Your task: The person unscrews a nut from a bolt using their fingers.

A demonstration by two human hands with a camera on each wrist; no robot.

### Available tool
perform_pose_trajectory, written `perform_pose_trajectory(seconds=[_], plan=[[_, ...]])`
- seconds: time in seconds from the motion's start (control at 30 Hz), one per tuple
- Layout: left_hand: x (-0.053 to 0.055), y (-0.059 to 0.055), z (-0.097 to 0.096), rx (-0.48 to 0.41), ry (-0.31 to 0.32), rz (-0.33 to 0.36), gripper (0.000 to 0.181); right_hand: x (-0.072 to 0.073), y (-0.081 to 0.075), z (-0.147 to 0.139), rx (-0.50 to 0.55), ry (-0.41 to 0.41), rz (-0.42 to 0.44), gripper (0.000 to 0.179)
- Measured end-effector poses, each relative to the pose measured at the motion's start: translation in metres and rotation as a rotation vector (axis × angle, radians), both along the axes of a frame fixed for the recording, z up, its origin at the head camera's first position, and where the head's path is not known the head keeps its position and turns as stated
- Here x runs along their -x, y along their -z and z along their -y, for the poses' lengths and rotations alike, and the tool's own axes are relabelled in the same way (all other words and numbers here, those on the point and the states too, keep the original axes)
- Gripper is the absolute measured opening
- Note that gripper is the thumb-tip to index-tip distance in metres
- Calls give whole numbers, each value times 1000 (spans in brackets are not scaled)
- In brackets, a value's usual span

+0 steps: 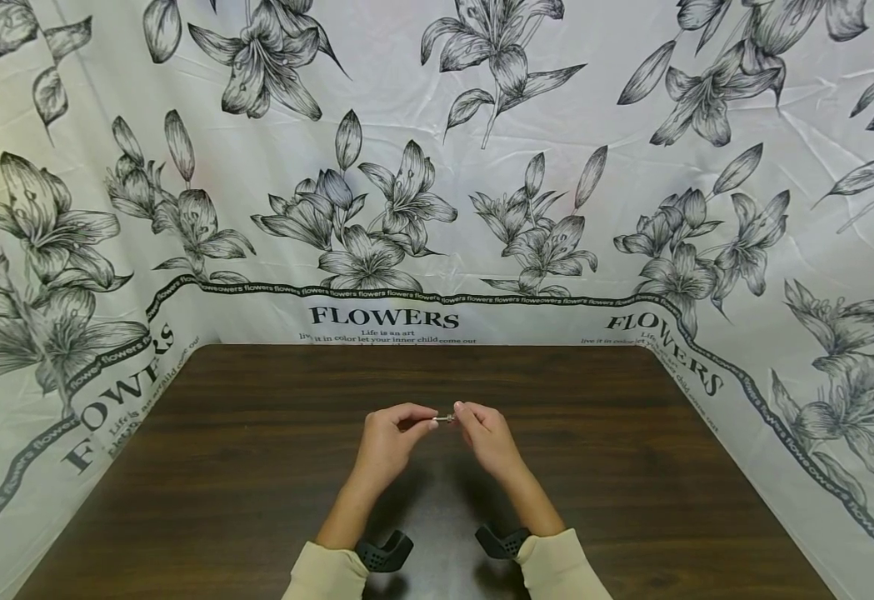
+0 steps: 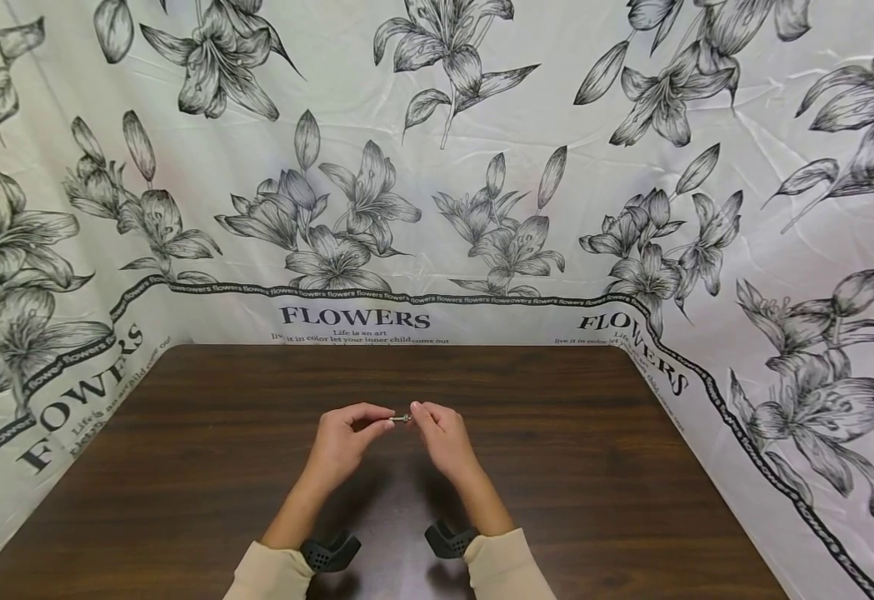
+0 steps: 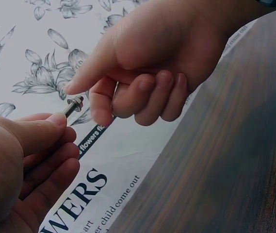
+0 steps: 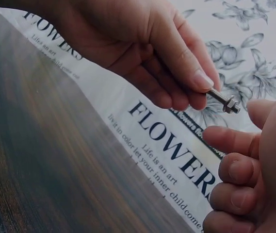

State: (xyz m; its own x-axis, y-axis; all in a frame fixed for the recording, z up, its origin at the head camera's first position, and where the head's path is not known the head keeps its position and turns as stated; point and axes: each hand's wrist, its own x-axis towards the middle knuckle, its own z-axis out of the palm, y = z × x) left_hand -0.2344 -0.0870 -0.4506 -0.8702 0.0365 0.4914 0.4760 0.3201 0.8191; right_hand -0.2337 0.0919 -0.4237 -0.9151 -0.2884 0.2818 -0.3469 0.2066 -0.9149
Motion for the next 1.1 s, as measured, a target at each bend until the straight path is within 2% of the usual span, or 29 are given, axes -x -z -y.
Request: perform_pose_trajectory(seconds=[0.17, 0.47, 0.67, 0.87, 1.1], plan=[[0, 0, -1, 2, 1, 10, 15, 1, 0, 0, -14, -18, 42, 40], [-1, -1, -1, 24, 9, 10, 12, 2, 3, 0, 12, -84, 7, 34], [-1, -1, 1, 44, 7, -9, 11, 3, 4, -1, 22, -92, 4, 27], [0, 1, 2, 43, 0, -29, 11, 4, 8, -2, 69, -110, -4, 16], [1, 1, 4, 28, 5, -30, 14, 7, 11, -3, 154, -127, 2, 14]])
